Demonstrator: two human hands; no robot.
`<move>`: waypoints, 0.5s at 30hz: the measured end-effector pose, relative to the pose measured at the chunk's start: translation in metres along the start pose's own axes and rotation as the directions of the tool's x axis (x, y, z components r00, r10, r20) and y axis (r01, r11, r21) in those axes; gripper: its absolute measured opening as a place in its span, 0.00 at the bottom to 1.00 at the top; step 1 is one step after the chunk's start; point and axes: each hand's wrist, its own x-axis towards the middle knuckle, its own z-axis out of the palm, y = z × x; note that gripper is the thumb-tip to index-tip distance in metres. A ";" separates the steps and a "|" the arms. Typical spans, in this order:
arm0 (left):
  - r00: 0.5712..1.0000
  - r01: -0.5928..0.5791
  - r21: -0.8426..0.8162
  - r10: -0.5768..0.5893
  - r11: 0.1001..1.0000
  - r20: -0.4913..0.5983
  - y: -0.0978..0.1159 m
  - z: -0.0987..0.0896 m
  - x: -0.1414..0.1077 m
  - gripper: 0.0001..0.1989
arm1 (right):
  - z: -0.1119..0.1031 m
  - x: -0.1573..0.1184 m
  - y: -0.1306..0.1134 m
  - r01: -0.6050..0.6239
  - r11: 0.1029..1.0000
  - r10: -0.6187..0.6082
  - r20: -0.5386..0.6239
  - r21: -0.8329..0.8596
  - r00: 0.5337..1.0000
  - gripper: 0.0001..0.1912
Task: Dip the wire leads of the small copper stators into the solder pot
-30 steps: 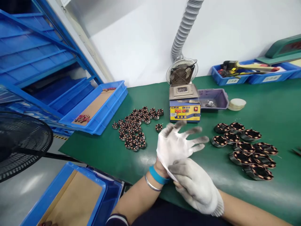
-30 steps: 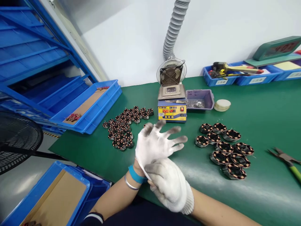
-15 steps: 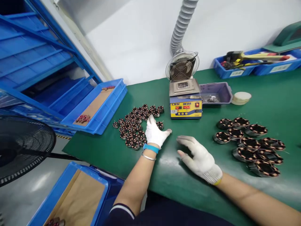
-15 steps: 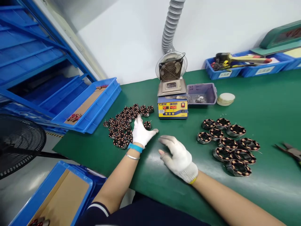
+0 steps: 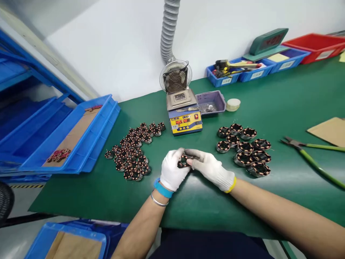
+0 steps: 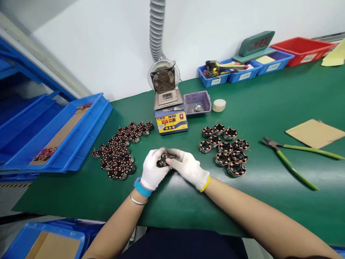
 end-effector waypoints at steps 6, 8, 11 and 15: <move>0.999 0.004 -0.157 -0.012 0.988 -0.052 0.004 0.013 -0.006 0.24 | 0.004 -0.003 -0.002 0.029 0.997 -0.031 -0.035 -0.074 0.999 0.28; 1.000 0.021 -0.276 -0.022 0.961 -0.001 0.002 0.016 -0.005 0.25 | 0.004 -0.004 -0.002 0.011 0.965 -0.040 -0.109 -0.260 0.993 0.28; 0.995 0.055 -0.318 -0.026 0.947 0.096 -0.003 0.015 -0.003 0.25 | 0.007 -0.006 -0.004 -0.032 0.858 -0.070 -0.178 -0.512 0.982 0.26; 0.992 0.073 -0.231 -0.047 0.970 0.116 -0.001 0.012 -0.001 0.29 | 0.008 -0.011 -0.005 -0.014 0.669 -0.199 -0.197 -0.743 0.960 0.27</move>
